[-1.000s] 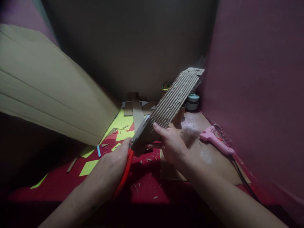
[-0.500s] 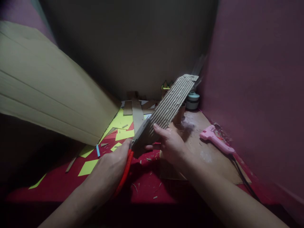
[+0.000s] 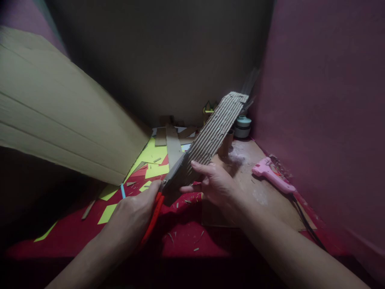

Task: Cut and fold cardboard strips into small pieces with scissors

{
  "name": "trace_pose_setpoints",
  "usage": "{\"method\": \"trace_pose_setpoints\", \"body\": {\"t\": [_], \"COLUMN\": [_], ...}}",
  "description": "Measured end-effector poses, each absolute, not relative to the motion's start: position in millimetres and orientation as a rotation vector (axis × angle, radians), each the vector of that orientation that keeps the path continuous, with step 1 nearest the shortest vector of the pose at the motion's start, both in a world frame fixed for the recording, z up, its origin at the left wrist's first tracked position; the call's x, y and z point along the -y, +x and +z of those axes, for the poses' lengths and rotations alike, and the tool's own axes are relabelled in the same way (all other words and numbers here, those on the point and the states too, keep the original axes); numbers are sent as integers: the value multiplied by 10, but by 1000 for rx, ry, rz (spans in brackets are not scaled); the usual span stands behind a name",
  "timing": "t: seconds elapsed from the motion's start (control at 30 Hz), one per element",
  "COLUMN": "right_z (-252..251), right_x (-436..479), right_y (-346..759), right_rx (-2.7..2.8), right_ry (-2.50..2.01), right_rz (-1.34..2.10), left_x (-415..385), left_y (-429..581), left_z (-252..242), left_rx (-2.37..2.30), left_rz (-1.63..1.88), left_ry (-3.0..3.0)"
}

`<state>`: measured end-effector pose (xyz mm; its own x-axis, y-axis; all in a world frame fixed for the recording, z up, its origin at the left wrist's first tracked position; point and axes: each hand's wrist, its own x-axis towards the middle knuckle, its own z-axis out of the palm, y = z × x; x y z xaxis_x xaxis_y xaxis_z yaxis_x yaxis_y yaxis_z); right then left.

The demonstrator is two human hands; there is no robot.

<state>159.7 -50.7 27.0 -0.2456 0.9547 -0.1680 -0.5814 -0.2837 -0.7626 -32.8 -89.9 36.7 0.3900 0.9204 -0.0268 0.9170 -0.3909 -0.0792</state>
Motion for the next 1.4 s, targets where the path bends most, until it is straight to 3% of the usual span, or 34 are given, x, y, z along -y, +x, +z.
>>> {"method": "trace_pose_setpoints", "body": {"t": [0.47,1.4], "right_z": [389,309], "right_x": [385,427], "right_y": [1696,1608], "right_rx": [591,549], "right_ry": [-723,-697], "right_rz": [1702,1742], "left_x": [965,1019], "left_y": [-400,-230], "left_z": [328,559], "left_rx": [1698,1826], "left_rz": [18,264], "left_ry": [-2641,-2516]}}
